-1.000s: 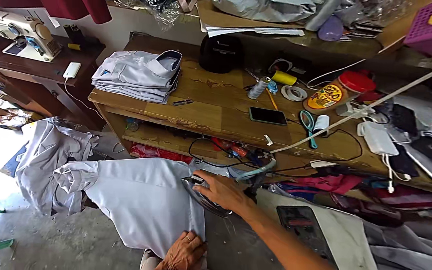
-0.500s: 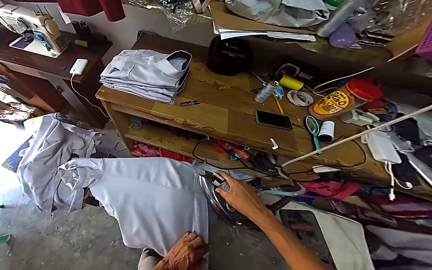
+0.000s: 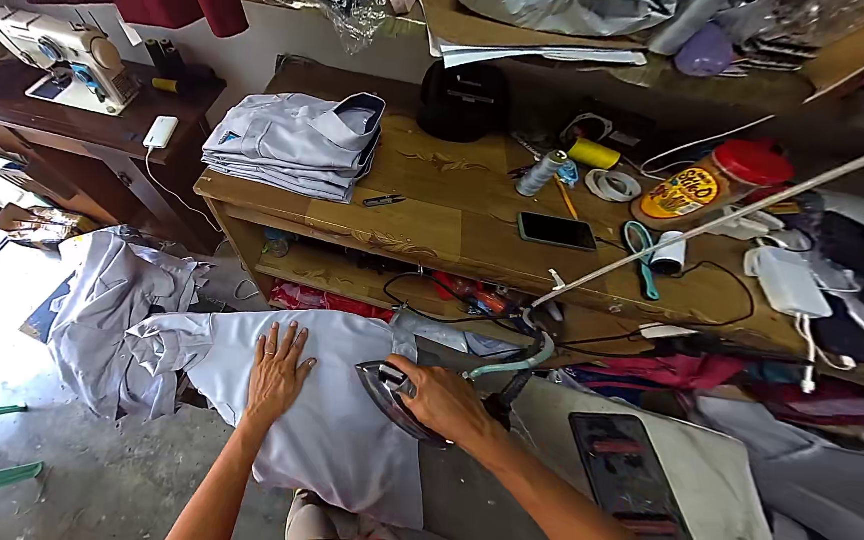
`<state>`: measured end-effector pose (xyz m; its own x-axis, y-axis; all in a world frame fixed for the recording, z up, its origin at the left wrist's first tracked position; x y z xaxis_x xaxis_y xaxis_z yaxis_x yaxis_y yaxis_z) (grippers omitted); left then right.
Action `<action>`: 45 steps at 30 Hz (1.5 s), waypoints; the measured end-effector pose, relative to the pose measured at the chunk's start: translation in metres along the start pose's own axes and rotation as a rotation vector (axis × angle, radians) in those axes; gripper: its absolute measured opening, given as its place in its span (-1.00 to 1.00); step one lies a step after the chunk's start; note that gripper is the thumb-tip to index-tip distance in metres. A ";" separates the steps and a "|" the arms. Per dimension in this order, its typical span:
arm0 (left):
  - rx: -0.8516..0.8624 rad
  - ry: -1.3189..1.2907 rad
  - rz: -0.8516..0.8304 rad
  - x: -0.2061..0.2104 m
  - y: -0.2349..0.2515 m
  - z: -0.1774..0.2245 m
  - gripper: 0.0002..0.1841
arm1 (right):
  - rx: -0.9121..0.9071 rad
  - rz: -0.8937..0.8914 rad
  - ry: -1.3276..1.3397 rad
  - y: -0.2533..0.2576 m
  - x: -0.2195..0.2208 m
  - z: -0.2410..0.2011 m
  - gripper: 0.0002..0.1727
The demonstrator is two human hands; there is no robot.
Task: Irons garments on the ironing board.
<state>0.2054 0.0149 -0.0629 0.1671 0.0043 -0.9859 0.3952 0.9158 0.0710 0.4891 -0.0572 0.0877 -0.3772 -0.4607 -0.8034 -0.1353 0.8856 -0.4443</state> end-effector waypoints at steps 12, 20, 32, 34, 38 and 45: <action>0.010 0.019 0.009 0.001 -0.001 0.003 -0.27 | 0.375 0.138 0.094 -0.094 -0.028 0.142 -0.31; -0.040 -0.130 0.048 -0.018 0.010 0.019 -0.26 | 0.731 0.399 0.274 -0.180 -0.047 0.292 -0.26; 0.137 -0.416 0.014 -0.049 0.039 0.178 -0.77 | 0.717 0.562 0.448 -0.208 -0.022 0.336 -0.18; 0.217 -0.382 -0.054 -0.042 0.044 0.204 -0.79 | 0.636 0.652 0.464 -0.211 -0.017 0.341 -0.10; 0.189 -0.247 -0.291 -0.033 0.053 0.232 -0.72 | 0.318 0.955 0.264 -0.219 -0.018 0.322 -0.09; 0.031 -0.303 -0.294 -0.032 0.053 0.239 -0.71 | -0.117 0.908 0.469 -0.163 0.011 0.218 -0.63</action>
Point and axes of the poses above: each hand's wrist, its own y-axis towards the middle knuckle, its own x-axis out of the palm, z = x × y, the point moved 3 cm from there along y, towards the middle knuckle, and after that the axes turned 6 degrees about y, right-handed, at the moved point
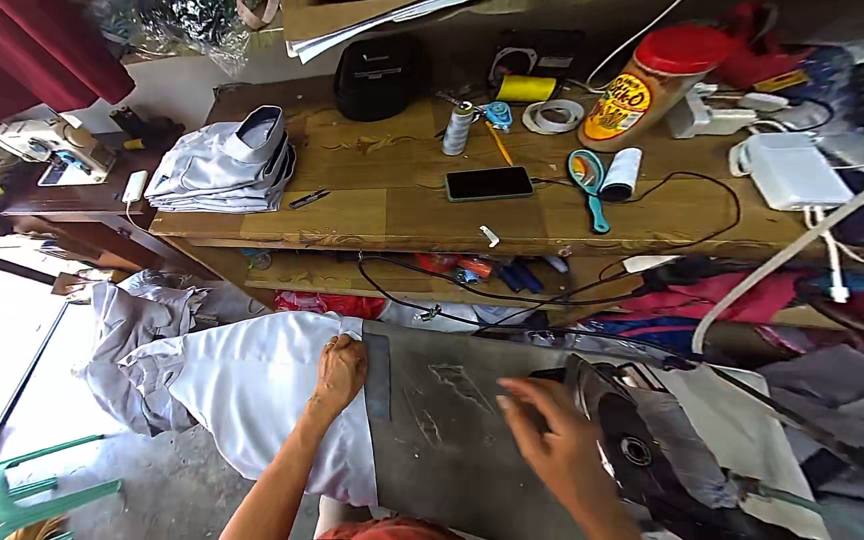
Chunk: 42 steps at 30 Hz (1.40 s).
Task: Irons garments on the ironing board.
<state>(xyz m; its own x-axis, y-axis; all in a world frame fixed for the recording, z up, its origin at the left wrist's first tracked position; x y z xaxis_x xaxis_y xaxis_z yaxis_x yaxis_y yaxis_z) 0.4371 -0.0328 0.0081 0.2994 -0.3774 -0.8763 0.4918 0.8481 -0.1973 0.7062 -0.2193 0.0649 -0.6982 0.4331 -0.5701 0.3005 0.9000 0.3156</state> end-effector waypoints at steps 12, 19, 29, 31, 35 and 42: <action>-0.099 -0.717 0.109 -0.014 0.003 -0.042 -0.82 | 0.229 -0.542 0.056 0.053 0.188 -0.036 -0.73; 0.159 -0.300 0.193 -0.017 -0.025 -0.052 -0.78 | 0.296 -0.403 -0.033 0.057 0.208 -0.043 -0.75; 0.422 -0.033 0.127 0.010 -0.046 -0.061 -0.79 | 0.211 -0.353 -0.184 0.056 0.217 -0.039 -0.80; 0.439 -0.030 0.117 0.009 -0.044 -0.063 -0.79 | 0.208 -0.310 -0.208 0.058 0.216 -0.036 -0.81; 0.451 -0.031 0.125 0.008 -0.044 -0.064 -0.80 | 0.182 -0.269 -0.137 0.057 0.209 -0.028 -0.80; 0.453 -0.042 0.086 0.003 -0.040 -0.062 -0.80 | 0.044 -0.252 -0.215 0.044 0.214 -0.039 -0.80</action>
Point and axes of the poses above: each hand's wrist, its own y-axis towards the middle knuckle, its own x-axis out of the palm, z = x × y, the point moved 3 cm from there along y, towards the middle knuckle, and after that the axes turned 6 degrees about y, right-handed, at the moved point
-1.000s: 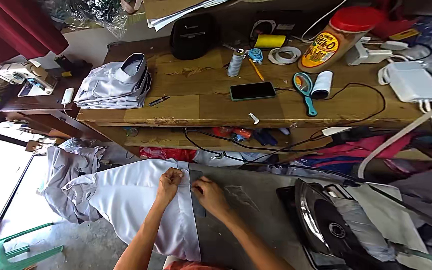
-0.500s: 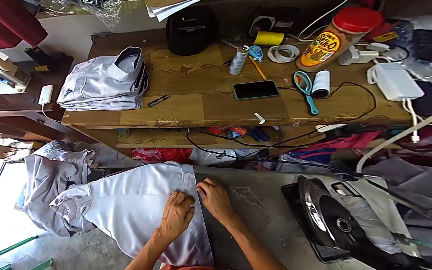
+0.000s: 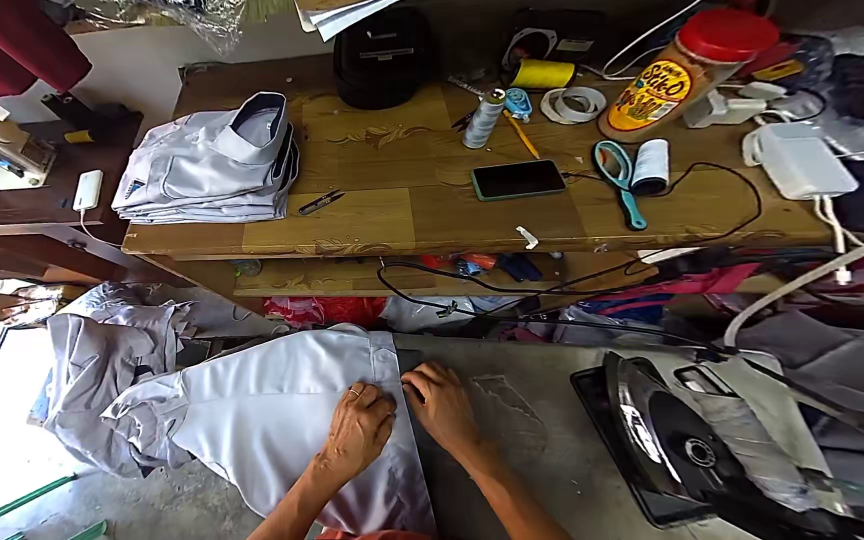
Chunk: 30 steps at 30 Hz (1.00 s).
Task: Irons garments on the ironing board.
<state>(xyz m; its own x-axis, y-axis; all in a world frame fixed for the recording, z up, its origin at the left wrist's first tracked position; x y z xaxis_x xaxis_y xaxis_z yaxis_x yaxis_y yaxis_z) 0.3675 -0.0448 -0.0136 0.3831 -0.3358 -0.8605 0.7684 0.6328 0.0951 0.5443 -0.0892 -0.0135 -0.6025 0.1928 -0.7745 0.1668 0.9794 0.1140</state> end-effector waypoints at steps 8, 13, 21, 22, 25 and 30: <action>0.053 0.045 -0.013 0.000 -0.001 0.000 -0.80 | 0.127 0.071 0.154 0.014 -0.003 0.012 -0.88; -0.017 -0.100 -0.154 -0.024 0.020 -0.008 -0.77 | 0.181 0.112 0.338 0.012 -0.020 0.025 -0.83; -0.112 -0.096 -0.041 -0.042 0.044 -0.027 -0.76 | -0.054 0.031 0.045 0.003 0.002 0.007 -0.79; -0.127 -0.091 -0.023 -0.043 0.045 -0.029 -0.76 | -0.061 0.060 0.023 0.004 0.005 0.006 -0.79; -0.152 -0.086 -0.001 -0.043 0.042 -0.033 -0.76 | -0.008 0.102 0.026 0.007 0.005 0.009 -0.85; -0.162 -0.086 -0.039 -0.037 0.036 -0.037 -0.75 | 0.068 0.078 0.113 0.006 0.002 0.013 -0.88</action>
Point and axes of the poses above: each hand's wrist, its own y-axis towards the middle knuckle, its own x-axis out of the palm, z = x × y, the point moved 3 cm from there along y, towards the middle knuckle, and after that the axes turned 6 degrees about y, right-handed, at the moved point
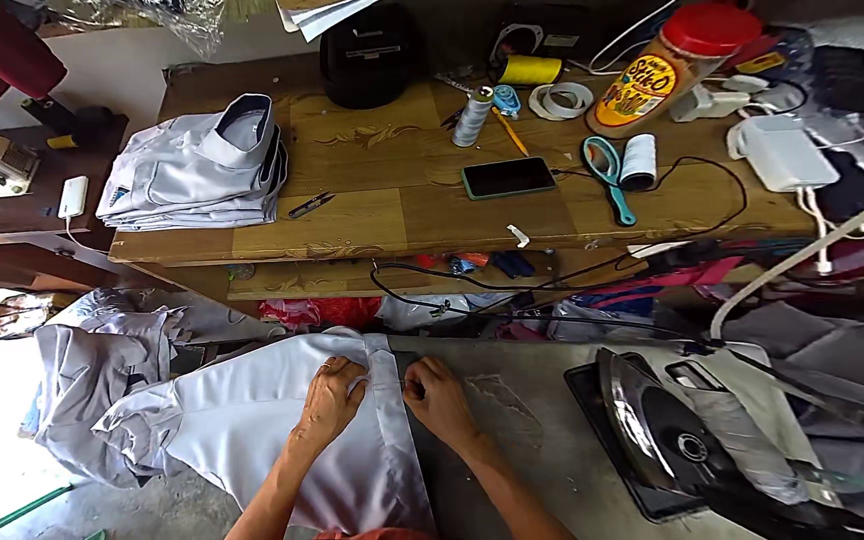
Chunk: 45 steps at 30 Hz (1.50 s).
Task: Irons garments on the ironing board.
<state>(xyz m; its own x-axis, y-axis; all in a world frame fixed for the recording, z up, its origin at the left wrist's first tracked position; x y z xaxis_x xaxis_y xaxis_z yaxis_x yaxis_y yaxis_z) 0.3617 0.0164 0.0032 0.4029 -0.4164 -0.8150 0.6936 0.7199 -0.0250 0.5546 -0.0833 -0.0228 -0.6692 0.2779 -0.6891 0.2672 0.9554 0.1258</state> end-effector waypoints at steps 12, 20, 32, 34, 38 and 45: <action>-0.080 0.262 0.348 -0.115 0.152 -0.030 -0.65 | -0.032 0.011 0.020 -0.002 -0.002 0.004 -0.86; -0.247 0.676 0.002 -0.139 0.252 -0.025 -0.69 | -0.053 0.008 -0.008 0.000 -0.005 -0.001 -0.88; -0.276 0.540 0.051 -0.136 0.250 -0.028 -0.70 | -0.059 -0.016 -0.008 -0.001 -0.005 0.001 -0.87; -0.207 0.404 0.108 -0.135 0.232 -0.022 -0.72 | -0.066 -0.016 -0.005 0.000 -0.006 0.002 -0.87; -0.174 -0.245 -0.104 -0.085 0.149 -0.006 -0.72 | -0.080 -0.002 0.011 0.002 -0.005 0.003 -0.86; -0.138 -0.372 -0.433 -0.010 0.047 0.023 -0.64 | -0.066 -0.021 0.029 0.007 -0.008 0.000 -0.85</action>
<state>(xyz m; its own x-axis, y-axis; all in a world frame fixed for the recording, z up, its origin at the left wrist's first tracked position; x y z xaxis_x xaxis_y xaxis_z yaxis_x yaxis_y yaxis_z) 0.4040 0.0414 0.0230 0.3000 -0.8374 -0.4569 0.7676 0.4963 -0.4056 0.5620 -0.0785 -0.0170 -0.6944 0.2592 -0.6712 0.2071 0.9654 0.1586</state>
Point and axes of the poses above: each hand's wrist, its own y-axis towards the middle knuckle, its own x-axis out of the palm, z = x × y, the point moved 3 cm from there along y, towards the middle knuckle, and after that the axes turned 6 degrees about y, right-handed, at the moved point
